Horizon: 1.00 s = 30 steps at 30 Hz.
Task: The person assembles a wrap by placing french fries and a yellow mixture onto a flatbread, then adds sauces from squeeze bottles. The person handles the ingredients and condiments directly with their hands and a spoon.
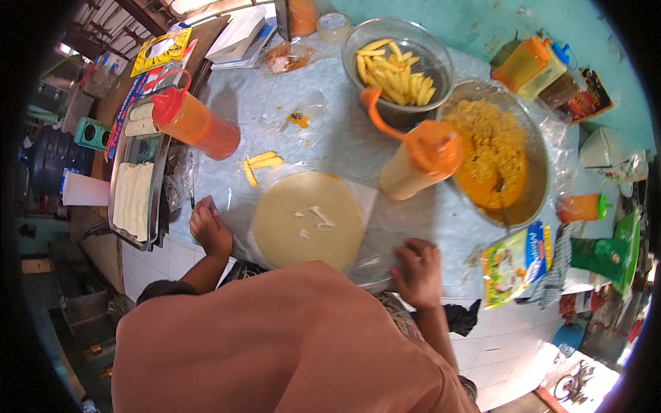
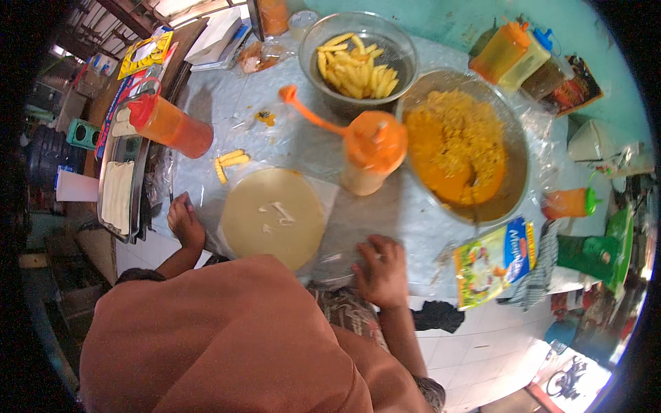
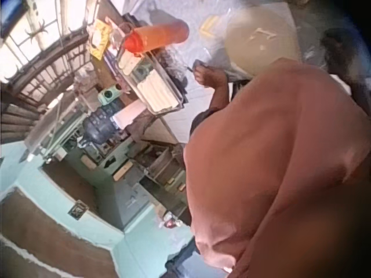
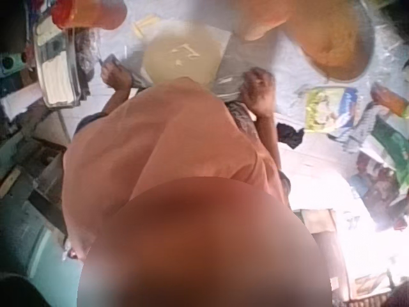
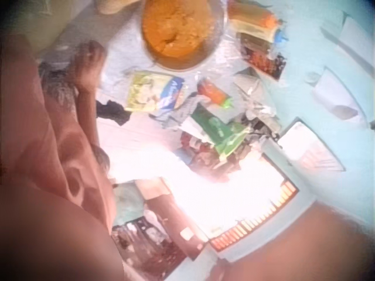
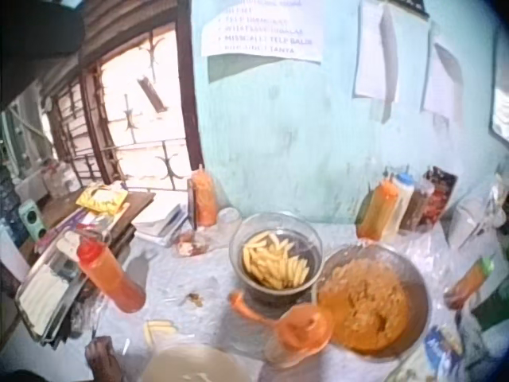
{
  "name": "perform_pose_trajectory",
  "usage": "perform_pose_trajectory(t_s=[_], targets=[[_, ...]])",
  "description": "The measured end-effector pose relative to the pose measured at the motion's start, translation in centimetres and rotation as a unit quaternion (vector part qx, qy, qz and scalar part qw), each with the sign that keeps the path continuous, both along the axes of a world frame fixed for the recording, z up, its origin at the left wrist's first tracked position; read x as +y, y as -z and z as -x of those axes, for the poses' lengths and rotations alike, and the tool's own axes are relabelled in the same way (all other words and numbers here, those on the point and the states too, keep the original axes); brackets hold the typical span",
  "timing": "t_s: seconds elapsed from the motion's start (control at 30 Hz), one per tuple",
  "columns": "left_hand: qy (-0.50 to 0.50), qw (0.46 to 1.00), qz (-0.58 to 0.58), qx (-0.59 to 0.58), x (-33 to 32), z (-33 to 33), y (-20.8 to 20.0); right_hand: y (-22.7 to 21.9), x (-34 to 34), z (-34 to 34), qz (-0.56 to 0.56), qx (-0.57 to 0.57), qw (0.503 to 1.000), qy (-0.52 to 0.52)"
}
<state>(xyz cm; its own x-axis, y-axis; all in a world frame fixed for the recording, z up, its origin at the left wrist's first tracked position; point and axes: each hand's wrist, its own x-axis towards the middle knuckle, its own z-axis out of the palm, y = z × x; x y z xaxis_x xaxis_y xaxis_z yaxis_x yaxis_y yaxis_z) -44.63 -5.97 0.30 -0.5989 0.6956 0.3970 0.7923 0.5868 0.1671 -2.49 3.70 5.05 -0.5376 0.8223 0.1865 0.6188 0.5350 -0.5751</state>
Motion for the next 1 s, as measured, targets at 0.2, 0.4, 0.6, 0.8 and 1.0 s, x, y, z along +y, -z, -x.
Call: perform_pose_trajectory(t_s=[0.2, 0.4, 0.6, 0.8, 1.0], targets=[[0.162, 0.976, -0.125, -0.07, 0.4, 1.0, 0.2, 1.4, -0.1, 0.3, -0.058, 0.067, 0.989, 0.12], [0.306, 0.856, -0.24, -0.34, -1.2, 1.6, -1.3, 2.9, -0.6, -0.6, 0.05, 0.24, 0.943, 0.225], [0.522, 0.803, -0.178, -0.225, -2.8, 4.4, -3.3, 2.6, -2.0, 0.1, 0.09, 0.261, 0.911, 0.308], [0.528, 0.806, -0.179, -0.197, -2.3, 5.6, -2.2, -2.6, -3.9, 7.8, 0.076, 0.15, 0.962, 0.215], [0.552, 0.794, -0.201, -0.159, -2.2, 5.7, -1.4, -8.5, 0.9, 17.7, 0.036, 0.033, 0.999, 0.024]])
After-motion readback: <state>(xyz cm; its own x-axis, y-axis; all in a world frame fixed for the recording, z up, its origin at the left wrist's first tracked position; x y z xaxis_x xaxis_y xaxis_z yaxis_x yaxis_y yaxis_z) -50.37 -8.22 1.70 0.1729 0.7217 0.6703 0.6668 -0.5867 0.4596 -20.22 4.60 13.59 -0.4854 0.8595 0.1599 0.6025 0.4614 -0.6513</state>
